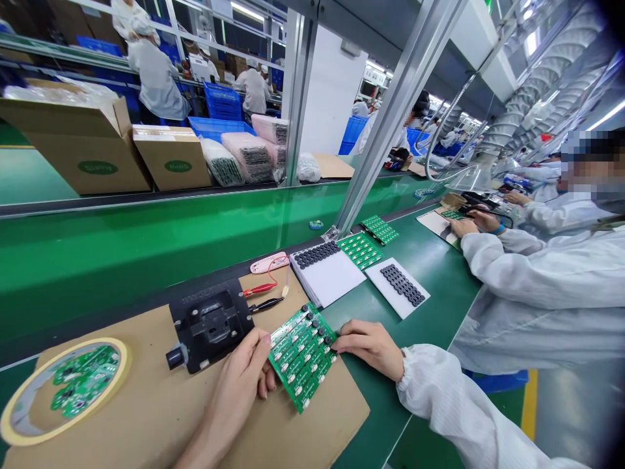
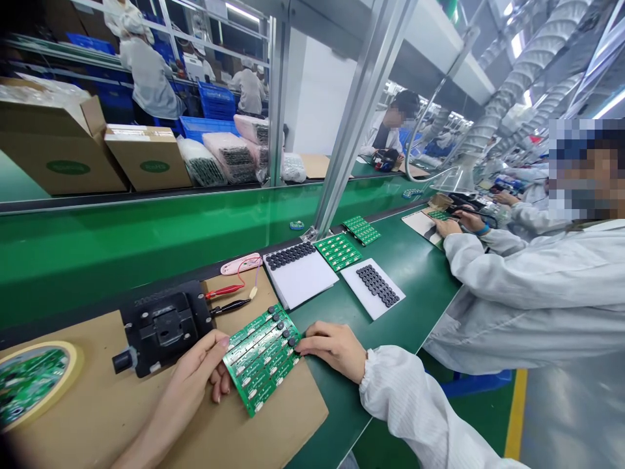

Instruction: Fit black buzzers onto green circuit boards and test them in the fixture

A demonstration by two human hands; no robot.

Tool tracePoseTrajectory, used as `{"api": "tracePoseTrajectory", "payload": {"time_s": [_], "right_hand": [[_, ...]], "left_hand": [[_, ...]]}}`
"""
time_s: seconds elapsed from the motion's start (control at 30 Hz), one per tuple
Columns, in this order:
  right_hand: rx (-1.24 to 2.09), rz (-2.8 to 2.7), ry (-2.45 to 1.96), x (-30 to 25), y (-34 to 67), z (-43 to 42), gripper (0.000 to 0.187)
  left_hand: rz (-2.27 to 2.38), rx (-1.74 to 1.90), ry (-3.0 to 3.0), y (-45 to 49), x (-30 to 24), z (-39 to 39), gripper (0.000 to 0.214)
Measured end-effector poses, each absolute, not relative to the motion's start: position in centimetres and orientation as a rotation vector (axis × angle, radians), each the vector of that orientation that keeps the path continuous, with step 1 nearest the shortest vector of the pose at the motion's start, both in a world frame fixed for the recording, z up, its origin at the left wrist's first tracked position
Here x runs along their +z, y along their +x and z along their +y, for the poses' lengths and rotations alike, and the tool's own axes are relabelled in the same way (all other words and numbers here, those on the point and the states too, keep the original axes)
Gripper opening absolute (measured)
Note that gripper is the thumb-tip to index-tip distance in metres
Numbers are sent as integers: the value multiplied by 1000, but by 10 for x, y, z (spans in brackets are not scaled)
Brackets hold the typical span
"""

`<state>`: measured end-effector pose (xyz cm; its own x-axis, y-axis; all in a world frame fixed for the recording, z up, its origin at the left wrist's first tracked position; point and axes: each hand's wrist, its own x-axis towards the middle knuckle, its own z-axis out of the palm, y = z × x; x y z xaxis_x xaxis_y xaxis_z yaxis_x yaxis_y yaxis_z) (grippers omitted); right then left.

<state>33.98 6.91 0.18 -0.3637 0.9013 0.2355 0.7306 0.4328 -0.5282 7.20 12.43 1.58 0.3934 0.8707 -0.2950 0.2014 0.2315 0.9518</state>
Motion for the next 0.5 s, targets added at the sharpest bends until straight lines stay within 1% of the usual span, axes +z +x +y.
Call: {"api": "tracePoseTrajectory", "payload": {"time_s": [0.13, 0.23, 0.33, 0.4, 0.47, 0.5], "right_hand": [[226, -2290, -1368, 0, 341, 61, 41], [79, -2381, -1275, 3, 347, 55, 37], [-91, -2357, -1159, 21, 352, 78, 32], [-189, -2252, -1312, 44, 349, 119, 29], [-249, -2189, -1736, 69, 340, 176, 29], [-203, -2220, -1974, 80, 335, 206, 31]], "left_hand": [[1125, 610, 1291, 72, 16, 124, 46], [1125, 615, 1278, 73, 16, 123, 47], [1138, 602, 1277, 75, 19, 122, 48], [1146, 597, 1292, 75, 21, 121, 48], [1137, 598, 1304, 75, 20, 121, 48], [1125, 597, 1305, 74, 18, 120, 48]]}}
